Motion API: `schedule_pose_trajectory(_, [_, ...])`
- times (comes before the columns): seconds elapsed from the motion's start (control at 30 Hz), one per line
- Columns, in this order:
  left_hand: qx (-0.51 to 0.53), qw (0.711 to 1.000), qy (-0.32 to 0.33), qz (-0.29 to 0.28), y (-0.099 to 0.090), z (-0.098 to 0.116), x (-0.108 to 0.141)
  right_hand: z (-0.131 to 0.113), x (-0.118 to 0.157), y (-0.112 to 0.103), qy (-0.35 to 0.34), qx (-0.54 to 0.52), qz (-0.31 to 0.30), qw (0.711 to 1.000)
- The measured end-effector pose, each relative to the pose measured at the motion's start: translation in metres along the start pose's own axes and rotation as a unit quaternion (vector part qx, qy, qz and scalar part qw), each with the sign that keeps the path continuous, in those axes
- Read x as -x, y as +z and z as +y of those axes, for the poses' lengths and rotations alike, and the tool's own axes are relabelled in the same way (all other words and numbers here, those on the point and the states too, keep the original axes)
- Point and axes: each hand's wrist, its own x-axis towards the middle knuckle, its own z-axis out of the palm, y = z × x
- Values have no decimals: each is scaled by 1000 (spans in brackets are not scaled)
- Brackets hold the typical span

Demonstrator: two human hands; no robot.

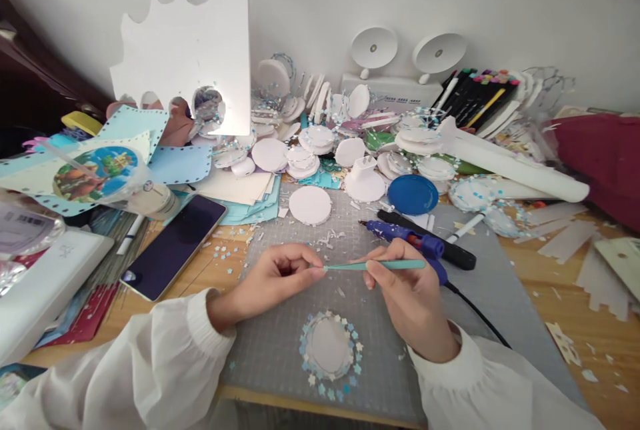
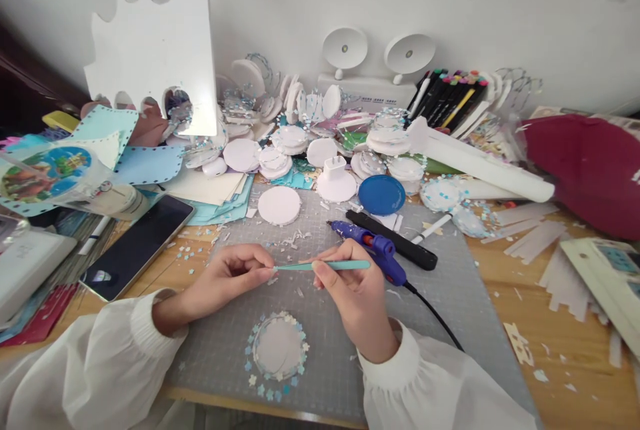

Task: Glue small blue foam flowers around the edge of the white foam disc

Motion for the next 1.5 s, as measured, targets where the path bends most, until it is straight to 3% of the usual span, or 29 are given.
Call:
schedule_pose_trajectory(0.9, [-21, 1000, -2, -11, -2, -1, 0, 3, 0, -3, -13, 6, -12, 1000])
schedule_pose_trajectory(1.1, [-43, 999, 9, -2, -1, 1, 1, -5, 3, 0, -103, 74, 46, 991])
schedule_pose_trajectory(1.2, [-63, 998, 16, 11, 1, 5, 2, -15, 6, 2, -226, 193, 27, 955])
schedule_pose_trajectory(1.33, [-46, 999, 26, -11, 2, 7, 6, -26, 8, 5, -402, 367, -89, 834])
schedule_pose_trajectory(1.4, [-10, 999, 31, -38, 2, 6, 8, -28, 8, 9, -445, 399, -134, 791])
schedule_pose_trajectory(1.5, [54, 996, 14, -65, 2, 3, 8, -25, 8, 20, -451, 408, -180, 773])
